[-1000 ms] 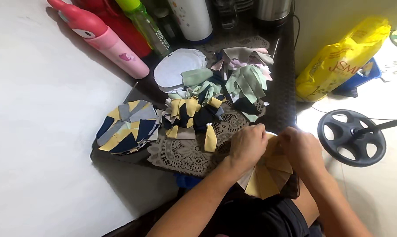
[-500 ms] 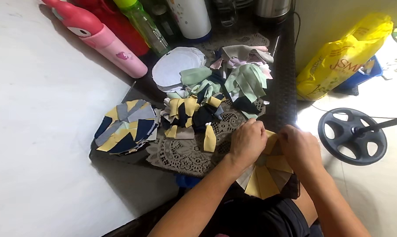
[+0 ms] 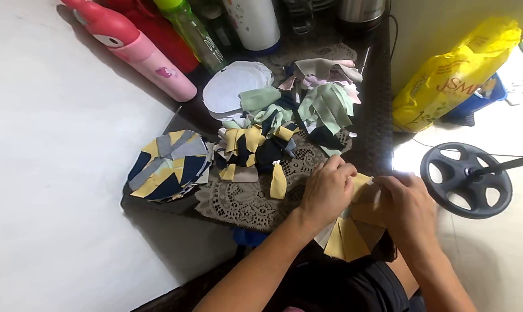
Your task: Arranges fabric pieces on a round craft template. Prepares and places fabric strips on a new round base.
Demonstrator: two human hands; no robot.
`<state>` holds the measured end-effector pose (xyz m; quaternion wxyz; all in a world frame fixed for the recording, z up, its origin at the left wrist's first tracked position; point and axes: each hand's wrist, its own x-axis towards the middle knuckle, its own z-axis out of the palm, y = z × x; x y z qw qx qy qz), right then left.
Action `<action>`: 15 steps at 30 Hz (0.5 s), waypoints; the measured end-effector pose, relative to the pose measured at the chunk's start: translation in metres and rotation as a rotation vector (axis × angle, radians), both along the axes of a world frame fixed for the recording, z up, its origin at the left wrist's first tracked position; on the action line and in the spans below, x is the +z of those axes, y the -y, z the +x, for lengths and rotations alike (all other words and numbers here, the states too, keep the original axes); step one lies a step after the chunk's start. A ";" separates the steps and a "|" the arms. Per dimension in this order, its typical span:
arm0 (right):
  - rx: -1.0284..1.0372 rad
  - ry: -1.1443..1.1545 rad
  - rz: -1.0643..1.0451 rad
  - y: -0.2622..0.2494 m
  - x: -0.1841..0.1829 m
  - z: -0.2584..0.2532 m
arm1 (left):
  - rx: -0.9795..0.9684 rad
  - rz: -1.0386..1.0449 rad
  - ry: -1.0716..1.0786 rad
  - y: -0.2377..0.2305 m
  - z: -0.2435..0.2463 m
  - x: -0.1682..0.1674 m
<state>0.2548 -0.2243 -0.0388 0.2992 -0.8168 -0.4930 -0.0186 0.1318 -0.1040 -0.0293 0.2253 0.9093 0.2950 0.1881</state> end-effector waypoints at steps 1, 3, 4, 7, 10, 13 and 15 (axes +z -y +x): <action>0.010 0.006 0.010 -0.001 -0.001 0.000 | -0.015 -0.001 -0.013 0.001 -0.003 0.000; 0.039 0.011 0.034 -0.002 -0.003 -0.002 | -0.024 -0.033 -0.068 0.004 -0.005 0.002; 0.056 0.016 0.043 -0.003 -0.004 -0.003 | -0.021 -0.051 -0.104 0.004 -0.006 0.003; 0.086 0.029 0.011 -0.004 -0.006 -0.004 | -0.009 -0.073 -0.171 0.005 -0.006 0.003; 0.041 0.055 -0.010 -0.003 -0.007 -0.001 | -0.008 -0.098 -0.181 0.005 -0.007 0.004; 0.037 0.071 -0.008 -0.004 -0.006 -0.002 | -0.001 -0.110 -0.196 0.004 -0.008 0.004; 0.052 0.056 -0.061 -0.004 -0.006 -0.003 | -0.009 -0.136 -0.212 0.004 -0.008 0.006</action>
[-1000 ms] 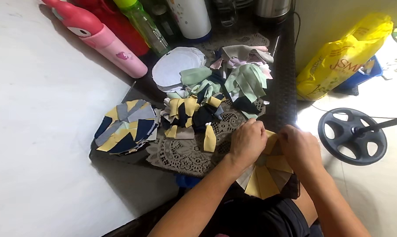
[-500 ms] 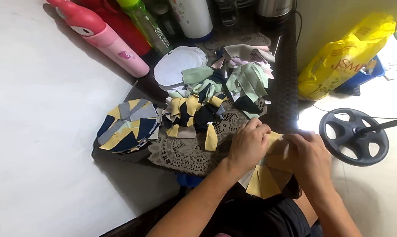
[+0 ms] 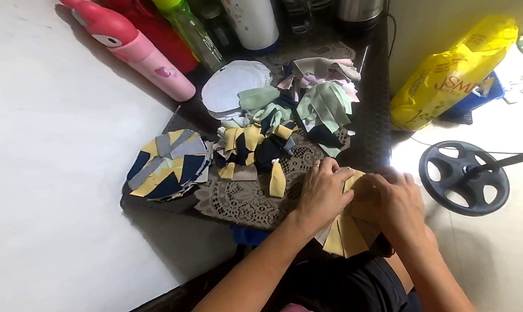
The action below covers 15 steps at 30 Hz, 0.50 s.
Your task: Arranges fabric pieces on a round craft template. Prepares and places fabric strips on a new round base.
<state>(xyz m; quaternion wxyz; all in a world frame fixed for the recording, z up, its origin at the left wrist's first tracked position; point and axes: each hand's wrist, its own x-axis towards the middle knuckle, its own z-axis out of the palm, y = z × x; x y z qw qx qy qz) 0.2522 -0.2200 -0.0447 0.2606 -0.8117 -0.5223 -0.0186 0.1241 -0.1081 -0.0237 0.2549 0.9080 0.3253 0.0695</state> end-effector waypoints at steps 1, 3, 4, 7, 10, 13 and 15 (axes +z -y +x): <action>-0.002 -0.018 -0.009 0.000 0.001 0.001 | -0.008 -0.026 0.006 -0.001 -0.001 0.001; -0.017 -0.055 0.046 0.003 0.004 0.004 | 0.004 -0.089 0.088 -0.007 -0.006 0.002; -0.030 -0.079 0.086 0.007 0.006 0.005 | 0.031 -0.099 0.132 -0.011 -0.012 0.003; -0.076 -0.130 0.180 0.020 0.007 0.010 | 0.146 0.031 0.226 -0.018 -0.028 0.006; -0.102 -0.189 0.231 0.032 -0.001 0.010 | 0.158 0.188 0.257 -0.010 -0.036 0.002; -0.114 -0.260 0.288 0.037 -0.006 -0.001 | -0.011 0.183 0.158 0.021 -0.028 -0.004; -0.101 -0.288 0.335 0.039 -0.007 -0.009 | -0.113 0.165 0.072 0.041 -0.017 -0.011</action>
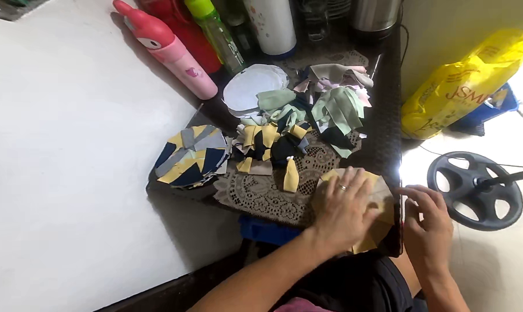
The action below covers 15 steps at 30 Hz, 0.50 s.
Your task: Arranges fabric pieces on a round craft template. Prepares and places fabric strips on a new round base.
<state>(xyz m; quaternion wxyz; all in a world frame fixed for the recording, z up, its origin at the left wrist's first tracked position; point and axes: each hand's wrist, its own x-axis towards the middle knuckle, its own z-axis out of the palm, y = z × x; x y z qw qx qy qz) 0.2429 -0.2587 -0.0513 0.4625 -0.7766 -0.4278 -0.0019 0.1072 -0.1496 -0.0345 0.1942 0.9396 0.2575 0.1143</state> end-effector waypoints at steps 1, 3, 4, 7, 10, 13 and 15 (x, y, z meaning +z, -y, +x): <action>0.007 -0.005 0.022 0.001 0.000 -0.004 | -0.024 -0.022 -0.051 0.005 0.006 -0.001; 0.029 -0.031 0.052 0.003 0.001 -0.008 | -0.039 -0.059 -0.176 0.006 0.015 -0.001; 0.034 -0.040 0.052 0.005 0.002 -0.009 | -0.038 -0.051 -0.256 0.004 0.017 -0.001; 0.014 -0.048 0.064 0.011 0.001 -0.011 | -0.022 -0.033 -0.300 0.003 0.019 -0.003; -0.001 -0.073 0.102 0.018 0.002 -0.013 | -0.043 -0.122 -0.250 -0.002 0.016 0.003; -0.009 -0.081 0.134 0.034 -0.001 -0.014 | -0.020 -0.271 0.012 -0.018 0.001 0.020; -0.019 -0.108 0.139 0.051 -0.007 -0.016 | 0.000 -0.241 0.114 -0.036 -0.009 0.032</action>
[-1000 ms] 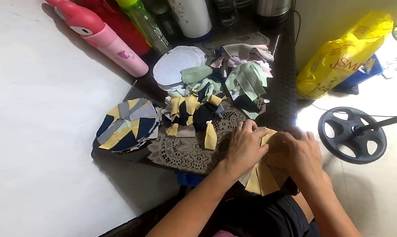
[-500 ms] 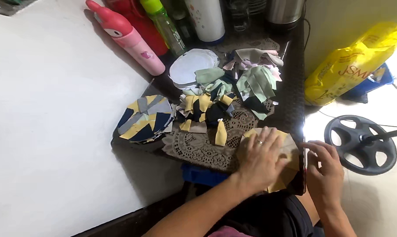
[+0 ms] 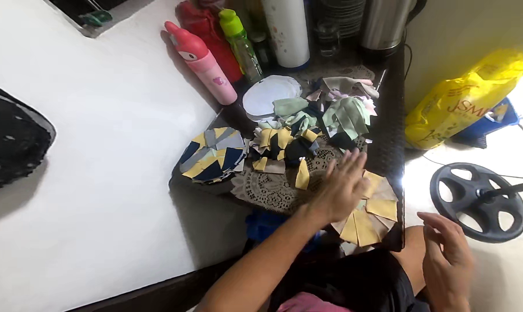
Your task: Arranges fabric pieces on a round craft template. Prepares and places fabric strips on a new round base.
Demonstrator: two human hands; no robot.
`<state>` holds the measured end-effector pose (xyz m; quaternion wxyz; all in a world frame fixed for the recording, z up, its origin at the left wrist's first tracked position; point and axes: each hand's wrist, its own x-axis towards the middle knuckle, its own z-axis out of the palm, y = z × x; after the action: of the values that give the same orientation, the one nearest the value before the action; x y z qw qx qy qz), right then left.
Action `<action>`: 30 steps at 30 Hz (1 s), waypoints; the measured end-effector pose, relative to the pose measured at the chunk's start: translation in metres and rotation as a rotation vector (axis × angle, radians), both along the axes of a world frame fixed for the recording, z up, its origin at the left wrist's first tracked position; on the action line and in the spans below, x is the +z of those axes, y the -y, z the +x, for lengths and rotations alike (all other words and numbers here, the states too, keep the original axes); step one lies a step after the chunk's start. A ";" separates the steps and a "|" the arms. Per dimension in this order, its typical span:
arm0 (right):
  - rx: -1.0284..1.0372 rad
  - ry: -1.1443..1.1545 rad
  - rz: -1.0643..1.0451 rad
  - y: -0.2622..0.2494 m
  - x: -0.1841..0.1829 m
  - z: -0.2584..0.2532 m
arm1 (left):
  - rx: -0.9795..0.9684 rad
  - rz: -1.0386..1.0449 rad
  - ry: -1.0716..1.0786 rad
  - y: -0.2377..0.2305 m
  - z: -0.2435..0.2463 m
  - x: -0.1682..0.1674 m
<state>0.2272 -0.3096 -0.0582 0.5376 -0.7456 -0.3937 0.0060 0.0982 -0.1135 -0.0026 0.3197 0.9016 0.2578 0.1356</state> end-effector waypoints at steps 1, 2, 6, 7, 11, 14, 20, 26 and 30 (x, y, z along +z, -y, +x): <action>0.000 -0.031 -0.005 0.008 -0.004 -0.002 | -0.012 0.057 0.018 -0.009 -0.003 0.003; 0.007 -0.077 -0.010 0.016 -0.007 -0.006 | -0.043 0.125 0.017 -0.015 -0.005 0.002; 0.056 -0.436 -0.045 0.038 -0.010 -0.042 | -0.324 0.269 -0.125 -0.016 0.003 -0.013; 0.059 -0.541 -0.061 0.041 -0.009 -0.054 | -0.385 0.277 -0.140 -0.014 0.006 -0.022; 0.069 -0.935 -0.112 0.039 -0.010 -0.084 | -0.450 0.230 -0.278 0.000 0.011 -0.040; 0.055 -1.226 -0.052 0.028 -0.011 -0.090 | -0.396 0.228 -0.324 0.015 0.007 -0.039; -0.008 -1.290 0.025 0.019 -0.002 -0.089 | -0.313 0.267 -0.329 0.036 0.002 -0.042; -0.156 -0.341 -0.170 0.028 -0.008 -0.047 | -0.302 0.279 -0.307 0.035 0.002 -0.045; -0.109 -0.451 -0.227 0.008 0.000 -0.026 | -0.301 0.292 -0.279 0.035 0.001 -0.046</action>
<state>0.2015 -0.3172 -0.0586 0.5240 -0.8013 -0.2198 0.1872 0.0992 -0.1483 -0.0485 0.1641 0.9764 0.1402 -0.0036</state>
